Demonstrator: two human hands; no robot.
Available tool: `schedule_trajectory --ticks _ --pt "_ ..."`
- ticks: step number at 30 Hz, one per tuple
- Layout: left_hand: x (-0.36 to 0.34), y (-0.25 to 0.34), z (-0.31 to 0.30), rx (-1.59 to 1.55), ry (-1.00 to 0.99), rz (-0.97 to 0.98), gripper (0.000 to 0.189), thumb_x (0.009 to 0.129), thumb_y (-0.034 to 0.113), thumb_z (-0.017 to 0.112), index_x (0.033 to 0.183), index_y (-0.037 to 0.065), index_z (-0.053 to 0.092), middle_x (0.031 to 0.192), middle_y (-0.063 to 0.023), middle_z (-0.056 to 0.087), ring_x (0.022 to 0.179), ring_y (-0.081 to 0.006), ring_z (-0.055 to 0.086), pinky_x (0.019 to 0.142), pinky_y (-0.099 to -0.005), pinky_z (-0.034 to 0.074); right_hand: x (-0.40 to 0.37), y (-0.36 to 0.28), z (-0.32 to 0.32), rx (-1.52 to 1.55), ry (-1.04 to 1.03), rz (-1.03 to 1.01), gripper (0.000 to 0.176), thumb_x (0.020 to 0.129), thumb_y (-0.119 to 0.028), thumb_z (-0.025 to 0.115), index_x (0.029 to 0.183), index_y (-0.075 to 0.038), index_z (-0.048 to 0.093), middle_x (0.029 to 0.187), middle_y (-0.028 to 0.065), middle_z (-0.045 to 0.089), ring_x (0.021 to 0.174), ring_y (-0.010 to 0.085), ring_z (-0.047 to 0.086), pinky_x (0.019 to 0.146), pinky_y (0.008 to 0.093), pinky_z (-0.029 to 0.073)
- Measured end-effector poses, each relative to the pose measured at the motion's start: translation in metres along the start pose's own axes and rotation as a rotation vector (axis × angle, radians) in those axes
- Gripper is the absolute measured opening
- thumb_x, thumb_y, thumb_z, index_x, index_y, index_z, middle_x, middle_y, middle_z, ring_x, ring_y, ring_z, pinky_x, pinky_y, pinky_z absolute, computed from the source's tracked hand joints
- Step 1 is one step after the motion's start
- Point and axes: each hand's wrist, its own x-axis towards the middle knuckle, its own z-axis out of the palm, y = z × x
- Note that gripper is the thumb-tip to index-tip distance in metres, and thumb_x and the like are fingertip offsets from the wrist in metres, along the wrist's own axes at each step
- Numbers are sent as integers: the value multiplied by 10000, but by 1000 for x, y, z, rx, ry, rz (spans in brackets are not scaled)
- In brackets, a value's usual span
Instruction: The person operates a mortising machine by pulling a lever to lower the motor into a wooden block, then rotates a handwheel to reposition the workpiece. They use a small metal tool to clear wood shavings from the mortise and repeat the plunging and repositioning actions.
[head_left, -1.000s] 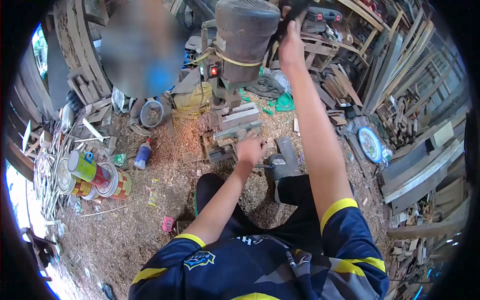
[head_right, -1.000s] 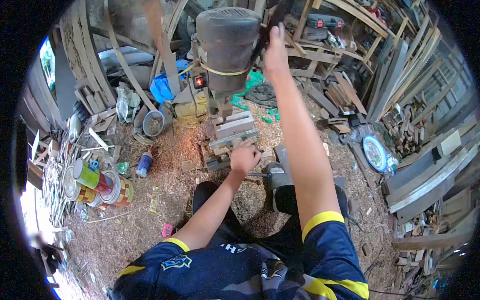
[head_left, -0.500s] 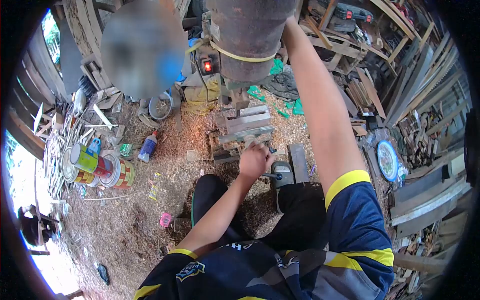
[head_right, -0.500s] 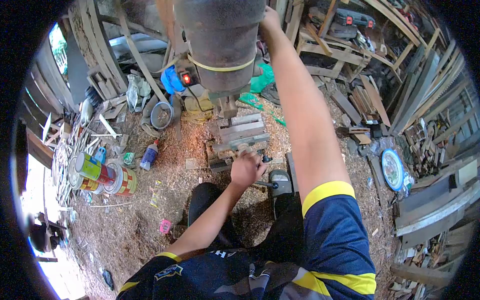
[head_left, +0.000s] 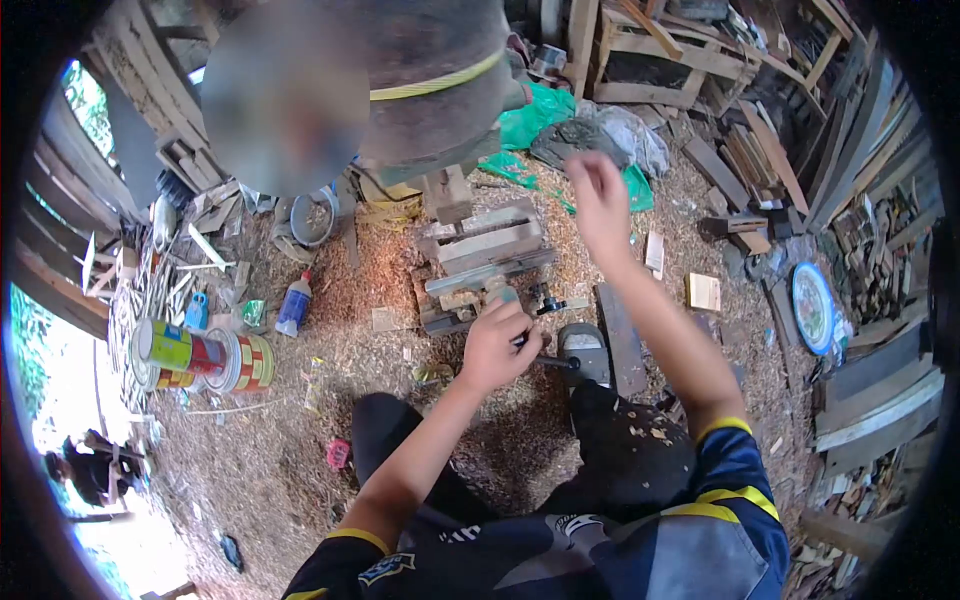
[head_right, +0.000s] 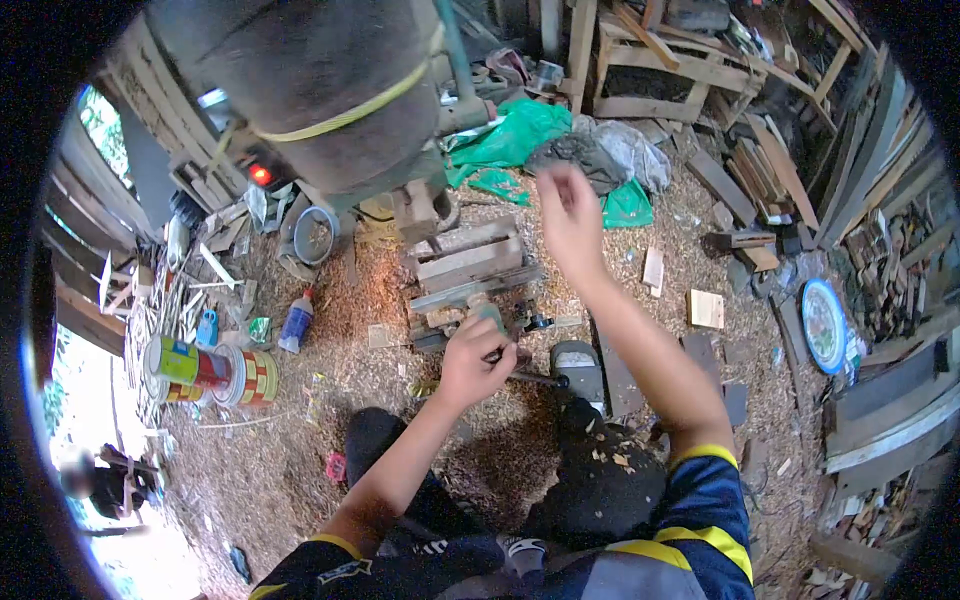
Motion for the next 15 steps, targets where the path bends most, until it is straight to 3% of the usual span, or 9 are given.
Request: schedule_trajectory --ticks 3,5,6,8,9,10,13,15 --pt "-11 -16 1 -92 -8 8 56 863 59 770 863 44 716 821 -86 627 788 -311 562 736 -416 445 -85 37 -43 -70 76 176 207 1085 -206 639 1008 -16 670 859 -20 595 763 41 491 662 257 409" --pt "-11 -19 4 -82 -12 32 51 860 66 777 869 53 728 806 -83 613 784 -309 563 723 -415 454 -125 45 -65 -174 -154 536 292 1097 -246 606 955 3 665 817 10 578 753 66 499 651 284 409" --pt "-11 -20 4 -58 10 60 49 858 73 784 875 62 740 791 -80 599 780 -308 564 709 -414 464 -139 58 -73 -175 -140 564 292 1097 -246 606 955 3 665 817 10 578 753 66 499 651 284 409" --pt "-14 -23 5 -67 -1 54 52 847 67 793 877 67 751 800 -79 614 779 -298 562 702 -404 454 -161 90 -85 -300 -438 658 372 1095 -298 577 962 35 674 812 104 637 761 157 600 701 343 475" --pt "-16 -24 6 -72 21 55 52 845 65 795 880 70 756 798 -77 613 776 -293 560 699 -403 451 -173 99 -91 -391 -559 578 473 1081 -403 551 1044 47 692 897 212 705 866 314 703 815 432 529" --pt "-16 -25 7 -75 47 58 53 843 63 796 882 72 761 796 -75 612 774 -287 558 695 -403 447 -180 102 -93 -390 -555 591 473 1081 -403 551 1044 47 692 897 212 705 866 314 703 815 432 529" --pt "-18 -24 10 -78 53 48 69 836 56 804 887 79 764 789 -68 609 770 -280 556 689 -397 443 -196 112 -95 -605 -879 669 611 1051 -549 513 1158 17 717 1069 274 737 1052 452 702 951 500 523" --pt "-20 -26 9 -68 63 43 75 835 57 809 891 83 766 782 -67 608 768 -279 558 686 -396 442 -203 112 -94 -590 -940 705 606 1051 -550 513 1175 7 720 1085 278 739 1066 453 701 960 497 523"
